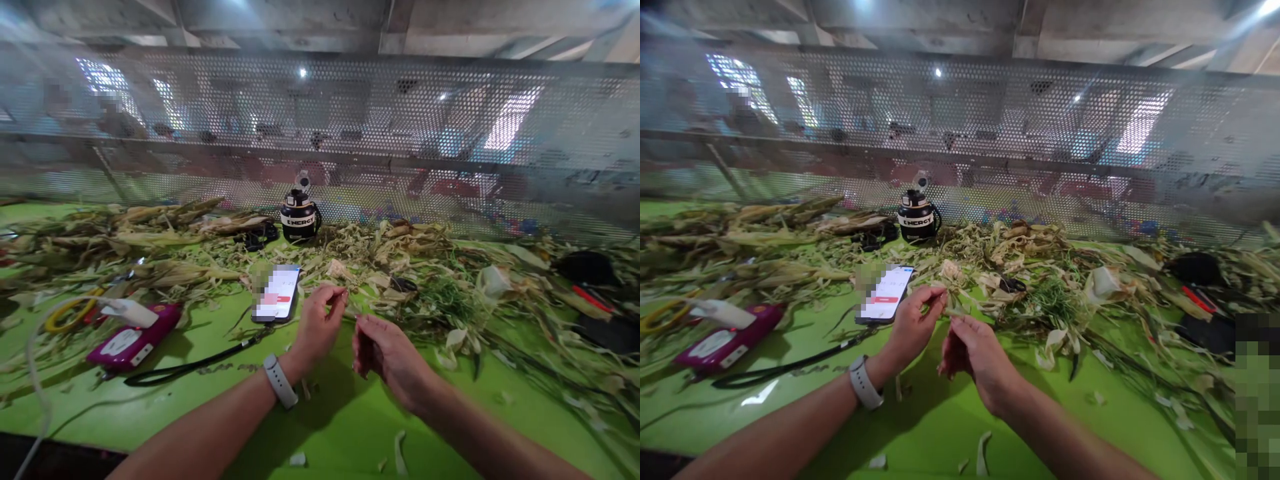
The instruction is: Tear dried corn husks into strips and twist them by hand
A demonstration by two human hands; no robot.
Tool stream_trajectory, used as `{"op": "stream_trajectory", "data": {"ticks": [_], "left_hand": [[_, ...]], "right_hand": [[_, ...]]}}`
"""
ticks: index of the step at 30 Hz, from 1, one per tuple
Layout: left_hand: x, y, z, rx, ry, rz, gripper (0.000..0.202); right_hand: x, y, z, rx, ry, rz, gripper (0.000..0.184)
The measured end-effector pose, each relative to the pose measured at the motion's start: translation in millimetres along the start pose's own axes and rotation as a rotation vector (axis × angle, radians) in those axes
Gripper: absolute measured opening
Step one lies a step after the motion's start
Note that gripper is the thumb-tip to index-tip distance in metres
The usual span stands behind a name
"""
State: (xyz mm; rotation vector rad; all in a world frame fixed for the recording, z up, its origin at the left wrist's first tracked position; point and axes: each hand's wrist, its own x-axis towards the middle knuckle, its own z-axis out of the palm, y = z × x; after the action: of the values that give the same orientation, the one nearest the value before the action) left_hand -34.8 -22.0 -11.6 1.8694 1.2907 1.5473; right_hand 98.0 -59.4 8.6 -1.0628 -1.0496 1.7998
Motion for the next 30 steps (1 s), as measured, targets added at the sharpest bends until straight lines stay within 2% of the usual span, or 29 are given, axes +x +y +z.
{"op": "stream_trajectory", "data": {"ticks": [2, 5, 9, 18, 25, 30], "left_hand": [[1, 1, -0.2, 0.000, 0.010, 0.005, 0.012], [0, 4, 0.1, 0.004, -0.004, 0.021, 0.012], [-3, 6, 0.7, 0.018, -0.016, 0.042, 0.012], [-9, 8, 3.3, 0.025, -0.065, 0.100, 0.015], [-7, 4, 4.1, 0.028, -0.055, 0.100, 0.014], [-7, 5, 2.9, 0.030, -0.048, 0.126, 0.014]], "right_hand": [[0, -1, -1, -0.032, 0.060, -0.045, 0.032], [2, 1, -5, -0.088, 0.124, -0.143, 0.043], [5, 5, -8, -0.168, 0.118, -0.228, 0.043], [19, 12, -6, -0.171, 0.070, -0.209, 0.039], [11, 11, -3, -0.156, 0.054, -0.215, 0.033], [13, 11, -7, -0.262, 0.075, -0.215, 0.037]]}}
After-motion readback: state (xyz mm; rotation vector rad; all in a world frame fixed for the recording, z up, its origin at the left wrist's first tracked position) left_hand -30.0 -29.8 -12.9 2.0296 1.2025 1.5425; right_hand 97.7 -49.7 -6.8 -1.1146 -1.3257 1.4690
